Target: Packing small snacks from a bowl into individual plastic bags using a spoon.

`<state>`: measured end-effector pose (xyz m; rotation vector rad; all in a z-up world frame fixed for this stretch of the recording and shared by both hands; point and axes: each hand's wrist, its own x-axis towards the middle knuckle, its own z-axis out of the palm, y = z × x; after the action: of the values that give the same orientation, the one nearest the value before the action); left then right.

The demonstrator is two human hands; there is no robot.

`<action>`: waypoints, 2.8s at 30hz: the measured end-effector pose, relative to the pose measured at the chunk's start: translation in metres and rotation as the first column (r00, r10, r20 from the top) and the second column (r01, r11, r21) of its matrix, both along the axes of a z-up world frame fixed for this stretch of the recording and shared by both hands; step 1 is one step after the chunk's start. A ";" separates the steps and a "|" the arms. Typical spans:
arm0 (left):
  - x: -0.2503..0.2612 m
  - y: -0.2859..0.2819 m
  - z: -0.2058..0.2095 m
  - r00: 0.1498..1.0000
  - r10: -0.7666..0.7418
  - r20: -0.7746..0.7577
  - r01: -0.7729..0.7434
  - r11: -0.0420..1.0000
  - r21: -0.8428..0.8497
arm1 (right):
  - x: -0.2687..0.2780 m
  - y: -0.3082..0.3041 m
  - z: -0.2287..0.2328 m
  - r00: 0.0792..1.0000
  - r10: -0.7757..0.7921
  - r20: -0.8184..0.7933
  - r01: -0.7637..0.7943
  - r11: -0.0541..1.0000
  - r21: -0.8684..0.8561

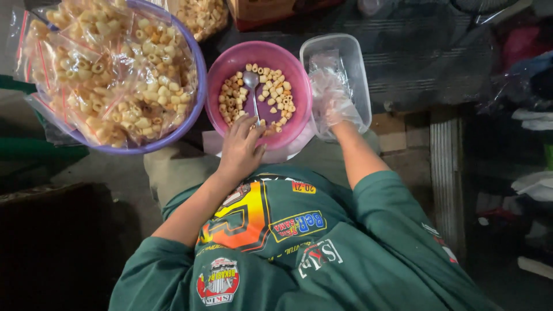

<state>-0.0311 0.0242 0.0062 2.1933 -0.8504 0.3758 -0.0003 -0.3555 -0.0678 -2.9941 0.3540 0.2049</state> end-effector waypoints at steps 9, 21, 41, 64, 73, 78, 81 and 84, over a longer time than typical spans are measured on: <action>0.000 0.009 -0.016 0.993 0.011 -0.120 0.000 0.996 0.088 | 0.013 -0.074 -0.127 0.999 0.019 -0.041 -0.012 0.987 0.158; -0.001 0.006 -0.019 0.993 0.021 -0.114 -0.007 0.992 0.123 | 0.016 -0.036 -0.050 0.886 -0.392 -0.248 0.464 0.769 0.440; 0.116 -0.090 -0.027 0.679 0.299 -0.671 -0.084 0.939 0.334 | -0.008 -0.003 -0.005 0.830 -0.534 0.159 0.393 0.764 0.511; 0.129 -0.052 0.109 0.341 0.051 -0.938 -0.582 0.795 -0.168 | -0.004 0.103 0.139 0.394 -0.919 -0.005 0.532 0.224 0.817; 0.111 -0.047 0.016 0.015 -0.323 -0.946 -0.977 0.197 -0.083 | -0.018 0.106 0.114 0.384 -0.923 0.025 0.534 0.244 0.809; 0.113 -0.044 0.011 0.027 -0.397 -0.917 -0.998 0.049 -0.051 | -0.028 0.101 0.113 0.519 -0.818 0.248 0.544 0.540 0.642; 0.115 -0.040 0.009 0.031 -0.411 -0.911 -0.995 0.071 -0.066 | -0.024 0.088 0.103 0.594 -0.612 0.522 0.221 0.748 0.626; 0.119 -0.040 -0.002 0.111 -0.429 -0.896 -0.979 0.108 -0.173 | -0.029 0.100 0.119 0.591 -0.614 0.524 0.229 0.750 0.621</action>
<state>0.0876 -0.0159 0.0043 0.7497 0.8884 -0.2779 -0.0288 -0.2557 0.0509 -2.1295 0.7823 -0.7787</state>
